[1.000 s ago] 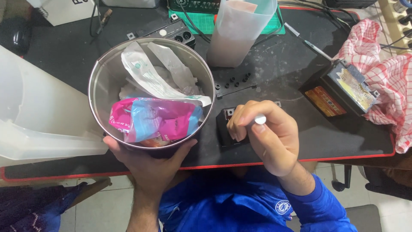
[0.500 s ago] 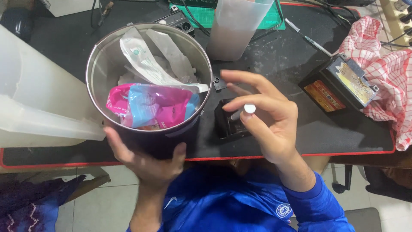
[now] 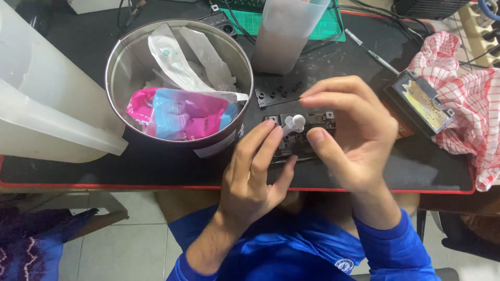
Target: Using a syringe to fill the individual cells of a lead-acid battery with liquid electrolyte or distilled water.
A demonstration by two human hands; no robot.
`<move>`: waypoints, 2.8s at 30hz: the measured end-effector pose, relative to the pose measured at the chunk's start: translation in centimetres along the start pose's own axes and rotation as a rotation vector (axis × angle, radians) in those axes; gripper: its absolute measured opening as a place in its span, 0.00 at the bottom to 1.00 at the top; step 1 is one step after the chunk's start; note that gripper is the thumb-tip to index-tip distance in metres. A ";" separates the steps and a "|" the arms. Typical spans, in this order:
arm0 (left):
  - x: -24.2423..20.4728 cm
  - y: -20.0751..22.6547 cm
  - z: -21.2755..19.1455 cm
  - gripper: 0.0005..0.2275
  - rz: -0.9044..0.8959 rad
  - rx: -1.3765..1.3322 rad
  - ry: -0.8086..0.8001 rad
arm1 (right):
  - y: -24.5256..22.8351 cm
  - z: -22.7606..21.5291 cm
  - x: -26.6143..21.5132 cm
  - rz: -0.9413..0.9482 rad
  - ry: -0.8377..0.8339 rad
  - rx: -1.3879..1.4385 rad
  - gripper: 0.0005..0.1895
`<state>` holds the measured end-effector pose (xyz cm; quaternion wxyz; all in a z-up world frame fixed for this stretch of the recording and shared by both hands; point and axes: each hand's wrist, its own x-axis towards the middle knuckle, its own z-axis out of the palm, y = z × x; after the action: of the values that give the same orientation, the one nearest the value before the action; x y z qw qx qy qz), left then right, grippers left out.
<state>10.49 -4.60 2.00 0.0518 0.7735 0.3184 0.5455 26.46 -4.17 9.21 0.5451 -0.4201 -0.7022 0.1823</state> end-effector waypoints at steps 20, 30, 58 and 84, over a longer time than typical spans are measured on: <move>4.8 0.3 -1.9 0.06 -0.170 -0.244 -0.117 | -2.3 -2.2 3.6 -0.230 -0.307 -0.300 0.04; 3.9 -0.3 0.1 0.06 -0.166 -0.262 -0.050 | -2.5 -3.2 5.3 -0.161 -0.508 -0.348 0.04; 2.1 -0.7 1.6 0.06 -0.233 -0.241 0.034 | -2.5 -2.6 4.4 -0.228 -0.352 -0.300 0.11; 2.2 -0.6 1.3 0.04 -0.250 -0.252 0.004 | -2.6 -1.7 3.8 -0.219 -0.220 -0.215 0.16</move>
<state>11.81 -2.54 2.97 0.2151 0.7142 0.3413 0.5720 26.84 -3.08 13.99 0.4335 -0.3747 -0.8145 0.0906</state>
